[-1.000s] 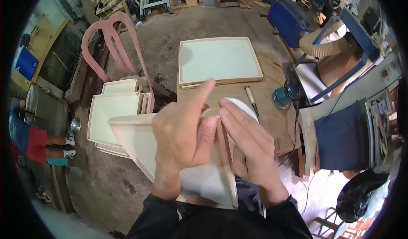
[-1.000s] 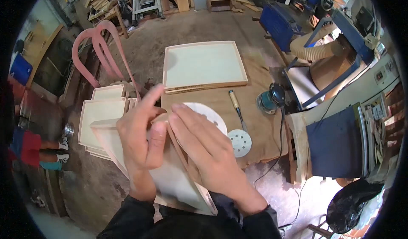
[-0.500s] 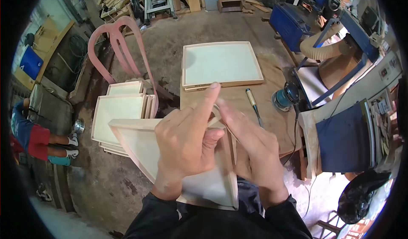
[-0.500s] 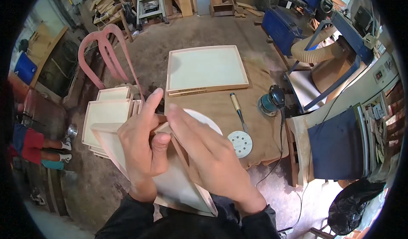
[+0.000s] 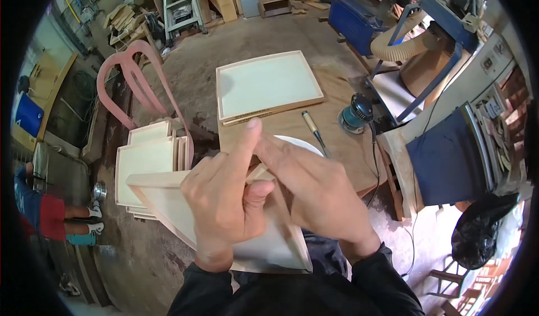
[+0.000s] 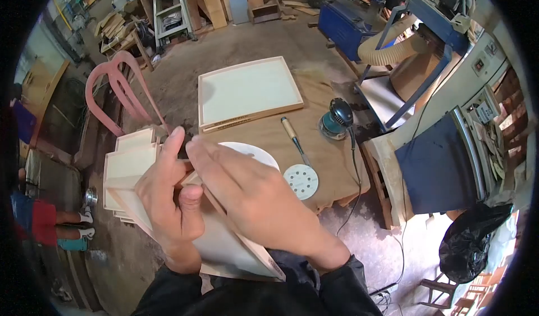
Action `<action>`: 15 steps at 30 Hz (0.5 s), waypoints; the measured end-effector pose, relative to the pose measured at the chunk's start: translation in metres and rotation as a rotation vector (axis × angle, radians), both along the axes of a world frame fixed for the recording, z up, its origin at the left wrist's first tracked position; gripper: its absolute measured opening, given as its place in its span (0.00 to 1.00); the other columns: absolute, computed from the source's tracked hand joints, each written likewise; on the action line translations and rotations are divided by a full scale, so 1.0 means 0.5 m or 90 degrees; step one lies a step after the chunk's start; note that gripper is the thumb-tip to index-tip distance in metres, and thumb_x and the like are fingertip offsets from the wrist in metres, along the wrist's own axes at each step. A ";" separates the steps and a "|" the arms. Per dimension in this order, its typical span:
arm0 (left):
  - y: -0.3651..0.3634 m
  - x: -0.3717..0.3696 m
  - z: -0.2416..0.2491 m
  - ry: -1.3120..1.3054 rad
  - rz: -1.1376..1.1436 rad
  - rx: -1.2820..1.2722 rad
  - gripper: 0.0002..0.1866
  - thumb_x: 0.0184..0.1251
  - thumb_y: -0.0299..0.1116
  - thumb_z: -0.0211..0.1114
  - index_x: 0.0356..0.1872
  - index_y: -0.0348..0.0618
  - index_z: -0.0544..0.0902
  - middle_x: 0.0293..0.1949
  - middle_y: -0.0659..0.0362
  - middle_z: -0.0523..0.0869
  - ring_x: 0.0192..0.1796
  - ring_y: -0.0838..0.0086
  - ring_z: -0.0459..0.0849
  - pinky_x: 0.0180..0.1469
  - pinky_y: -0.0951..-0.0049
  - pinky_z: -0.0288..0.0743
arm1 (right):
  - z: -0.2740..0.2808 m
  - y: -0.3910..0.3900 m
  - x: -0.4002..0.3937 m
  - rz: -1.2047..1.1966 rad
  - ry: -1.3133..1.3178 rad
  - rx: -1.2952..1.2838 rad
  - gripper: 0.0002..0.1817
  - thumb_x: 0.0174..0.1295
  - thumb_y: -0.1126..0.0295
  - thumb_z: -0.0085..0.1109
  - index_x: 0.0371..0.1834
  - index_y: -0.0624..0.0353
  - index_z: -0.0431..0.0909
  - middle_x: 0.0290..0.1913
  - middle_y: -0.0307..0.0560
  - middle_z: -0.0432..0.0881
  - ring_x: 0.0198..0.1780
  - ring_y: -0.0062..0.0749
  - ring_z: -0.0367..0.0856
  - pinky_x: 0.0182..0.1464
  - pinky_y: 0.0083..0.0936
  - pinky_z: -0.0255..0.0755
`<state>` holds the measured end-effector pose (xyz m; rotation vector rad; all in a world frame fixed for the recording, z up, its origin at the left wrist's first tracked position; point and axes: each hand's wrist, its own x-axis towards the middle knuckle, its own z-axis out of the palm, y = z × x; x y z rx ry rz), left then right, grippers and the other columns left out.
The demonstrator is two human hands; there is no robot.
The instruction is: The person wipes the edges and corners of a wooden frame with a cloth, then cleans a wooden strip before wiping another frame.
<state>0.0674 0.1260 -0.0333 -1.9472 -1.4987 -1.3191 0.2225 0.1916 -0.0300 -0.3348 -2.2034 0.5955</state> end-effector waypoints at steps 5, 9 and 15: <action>-0.001 0.004 0.015 0.060 -0.006 0.036 0.25 0.77 0.45 0.58 0.61 0.32 0.82 0.30 0.59 0.87 0.21 0.70 0.76 0.25 0.70 0.68 | 0.014 -0.017 0.016 -0.041 -0.023 0.049 0.28 0.55 0.78 0.64 0.61 0.74 0.74 0.61 0.66 0.79 0.59 0.56 0.83 0.58 0.39 0.80; -0.010 -0.018 0.024 0.044 -0.024 -0.030 0.25 0.71 0.42 0.63 0.61 0.36 0.82 0.28 0.60 0.85 0.22 0.70 0.76 0.25 0.70 0.68 | 0.005 -0.014 0.012 -0.025 -0.015 0.088 0.31 0.50 0.81 0.64 0.62 0.75 0.74 0.62 0.68 0.78 0.60 0.58 0.82 0.59 0.41 0.80; -0.006 -0.021 0.010 0.029 -0.021 -0.024 0.28 0.63 0.40 0.68 0.62 0.38 0.82 0.24 0.62 0.80 0.22 0.70 0.75 0.26 0.71 0.68 | 0.009 -0.013 -0.005 -0.002 -0.019 0.022 0.32 0.50 0.84 0.61 0.64 0.74 0.73 0.63 0.67 0.77 0.61 0.59 0.81 0.60 0.41 0.79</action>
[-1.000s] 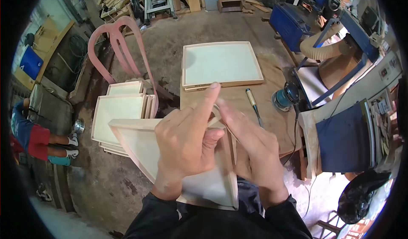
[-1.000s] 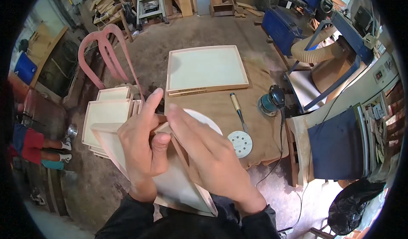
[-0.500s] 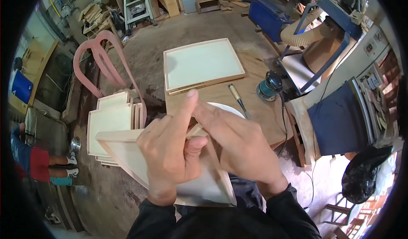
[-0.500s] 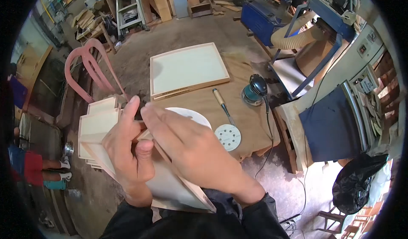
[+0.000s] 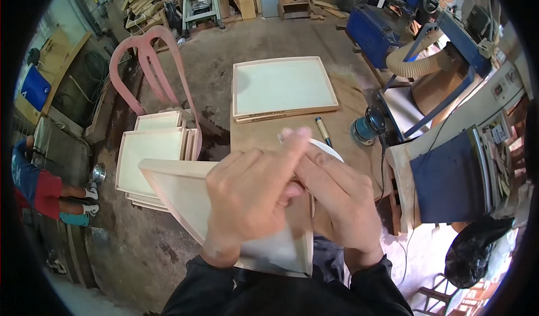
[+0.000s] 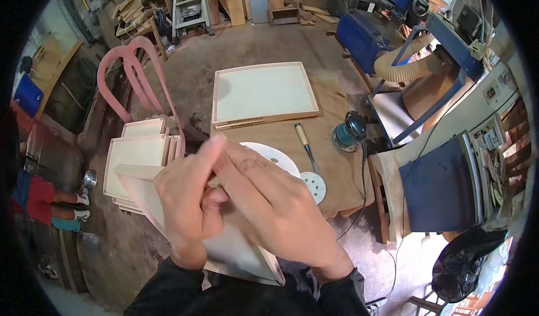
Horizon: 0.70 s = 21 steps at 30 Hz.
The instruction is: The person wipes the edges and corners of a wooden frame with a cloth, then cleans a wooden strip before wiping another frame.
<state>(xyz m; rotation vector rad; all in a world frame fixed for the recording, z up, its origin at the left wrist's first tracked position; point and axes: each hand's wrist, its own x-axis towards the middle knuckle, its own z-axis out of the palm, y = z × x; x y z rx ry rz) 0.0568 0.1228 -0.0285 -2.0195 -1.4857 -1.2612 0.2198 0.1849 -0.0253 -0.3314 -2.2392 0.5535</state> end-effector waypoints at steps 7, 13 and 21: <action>0.001 -0.012 -0.005 -0.024 0.014 0.017 0.30 0.61 0.39 0.69 0.64 0.37 0.80 0.22 0.63 0.77 0.21 0.70 0.73 0.26 0.71 0.67 | 0.018 -0.003 -0.008 0.010 -0.033 -0.039 0.31 0.52 0.84 0.61 0.65 0.72 0.73 0.64 0.68 0.77 0.61 0.57 0.82 0.59 0.40 0.79; 0.010 -0.028 -0.025 -0.068 0.030 0.030 0.34 0.62 0.40 0.70 0.69 0.36 0.76 0.22 0.61 0.77 0.21 0.67 0.74 0.26 0.69 0.68 | -0.004 -0.023 -0.006 -0.065 -0.037 0.035 0.31 0.52 0.84 0.61 0.65 0.73 0.73 0.64 0.69 0.76 0.61 0.59 0.81 0.60 0.39 0.79; 0.005 -0.024 -0.025 -0.060 0.032 -0.030 0.37 0.57 0.34 0.71 0.71 0.36 0.73 0.25 0.58 0.79 0.25 0.64 0.77 0.29 0.66 0.71 | 0.007 0.002 -0.014 -0.062 -0.086 0.139 0.29 0.56 0.77 0.58 0.63 0.78 0.71 0.62 0.72 0.76 0.62 0.59 0.80 0.64 0.44 0.77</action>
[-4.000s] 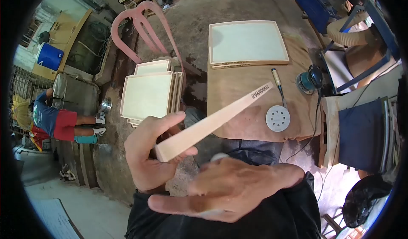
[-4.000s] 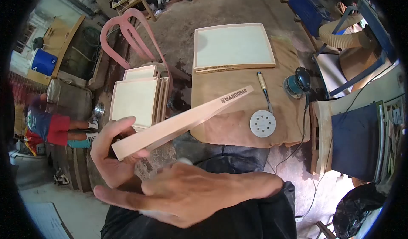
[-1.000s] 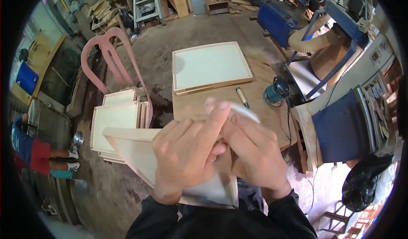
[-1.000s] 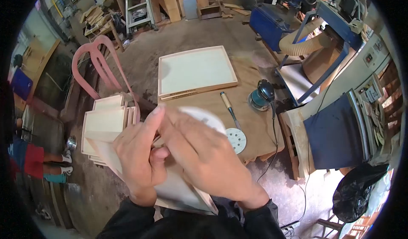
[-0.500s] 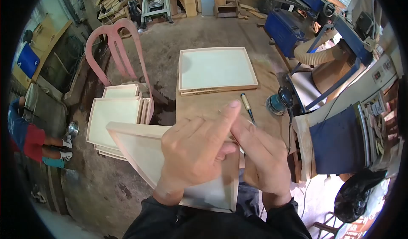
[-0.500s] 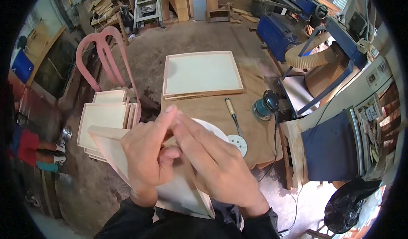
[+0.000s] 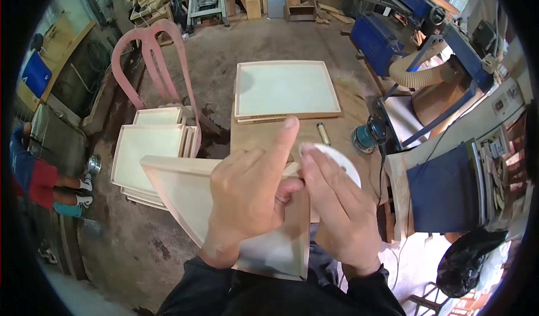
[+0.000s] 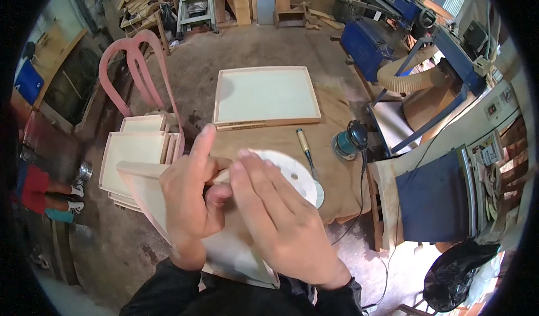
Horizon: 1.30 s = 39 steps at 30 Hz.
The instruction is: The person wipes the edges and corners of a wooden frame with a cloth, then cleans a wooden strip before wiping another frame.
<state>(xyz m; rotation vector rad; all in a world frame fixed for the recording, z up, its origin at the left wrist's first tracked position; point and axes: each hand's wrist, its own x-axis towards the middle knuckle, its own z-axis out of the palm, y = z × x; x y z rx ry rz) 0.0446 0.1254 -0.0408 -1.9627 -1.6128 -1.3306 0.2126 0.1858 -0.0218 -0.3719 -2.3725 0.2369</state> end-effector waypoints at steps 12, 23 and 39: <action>0.022 -0.017 -0.006 -0.032 -0.083 -0.040 0.46 0.39 0.23 0.71 0.71 0.39 0.74 0.25 0.59 0.81 0.26 0.65 0.79 0.29 0.66 0.72 | 0.002 -0.004 -0.027 -0.104 -0.090 0.078 0.28 0.61 0.75 0.56 0.64 0.80 0.69 0.61 0.74 0.76 0.63 0.60 0.80 0.66 0.48 0.75; 0.019 -0.036 -0.016 -0.030 -0.026 -0.017 0.37 0.54 0.34 0.71 0.69 0.40 0.76 0.28 0.56 0.84 0.28 0.62 0.81 0.32 0.66 0.74 | -0.022 -0.012 0.006 -0.067 -0.129 0.087 0.30 0.57 0.76 0.58 0.64 0.80 0.70 0.61 0.74 0.77 0.61 0.59 0.81 0.65 0.46 0.76; -0.006 -0.031 -0.014 -0.053 -0.031 0.026 0.28 0.74 0.46 0.60 0.64 0.34 0.79 0.27 0.56 0.83 0.22 0.63 0.75 0.28 0.67 0.68 | -0.030 0.026 -0.031 0.095 0.113 -0.036 0.27 0.56 0.78 0.63 0.62 0.73 0.75 0.59 0.65 0.80 0.60 0.57 0.82 0.63 0.45 0.77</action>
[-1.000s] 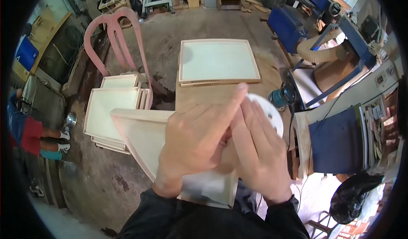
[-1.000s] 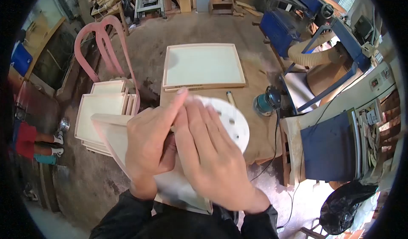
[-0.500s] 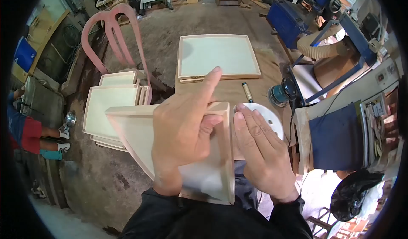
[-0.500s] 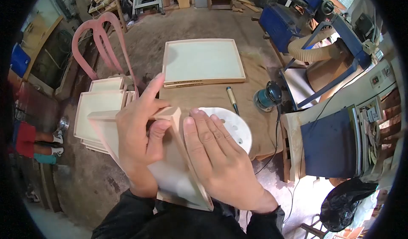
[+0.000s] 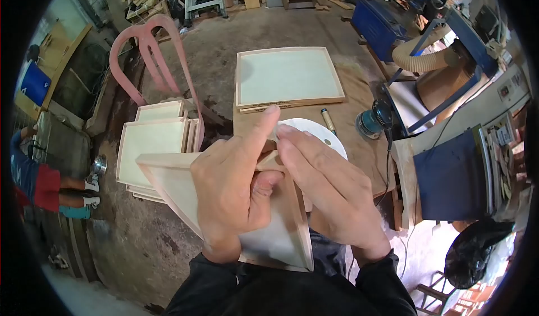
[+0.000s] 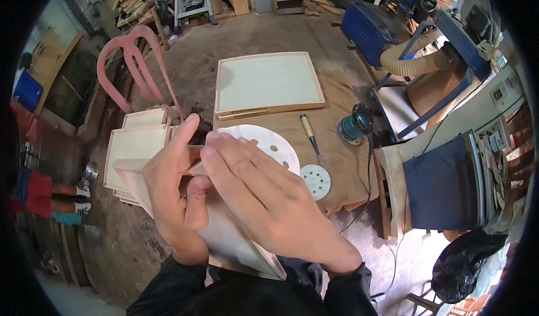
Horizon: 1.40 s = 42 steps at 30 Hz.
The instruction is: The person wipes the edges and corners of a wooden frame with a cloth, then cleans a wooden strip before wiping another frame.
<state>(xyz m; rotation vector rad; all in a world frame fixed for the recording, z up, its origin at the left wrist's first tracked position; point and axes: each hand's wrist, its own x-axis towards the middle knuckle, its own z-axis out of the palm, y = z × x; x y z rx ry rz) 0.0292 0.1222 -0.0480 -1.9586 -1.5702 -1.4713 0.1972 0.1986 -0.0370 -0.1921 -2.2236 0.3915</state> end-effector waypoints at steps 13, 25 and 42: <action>-0.010 0.001 0.016 0.024 0.016 0.026 0.33 0.52 0.29 0.67 0.65 0.35 0.80 0.29 0.56 0.84 0.25 0.63 0.79 0.29 0.66 0.71 | 0.011 -0.016 -0.016 0.042 0.013 0.018 0.22 0.59 0.80 0.61 0.59 0.72 0.78 0.60 0.67 0.81 0.63 0.56 0.81 0.65 0.49 0.77; -0.026 0.001 0.006 -0.007 0.011 0.037 0.28 0.75 0.46 0.59 0.64 0.32 0.79 0.29 0.57 0.85 0.24 0.65 0.79 0.28 0.67 0.71 | -0.024 0.005 -0.037 0.005 0.054 -0.034 0.31 0.53 0.78 0.69 0.63 0.74 0.75 0.63 0.67 0.79 0.65 0.57 0.80 0.68 0.47 0.73; -0.064 0.007 0.029 0.048 0.059 0.061 0.27 0.74 0.44 0.60 0.60 0.27 0.80 0.39 0.54 0.90 0.22 0.69 0.79 0.25 0.70 0.67 | 0.003 -0.020 -0.037 0.083 0.073 0.056 0.20 0.61 0.75 0.65 0.56 0.70 0.81 0.57 0.64 0.84 0.60 0.55 0.84 0.63 0.48 0.78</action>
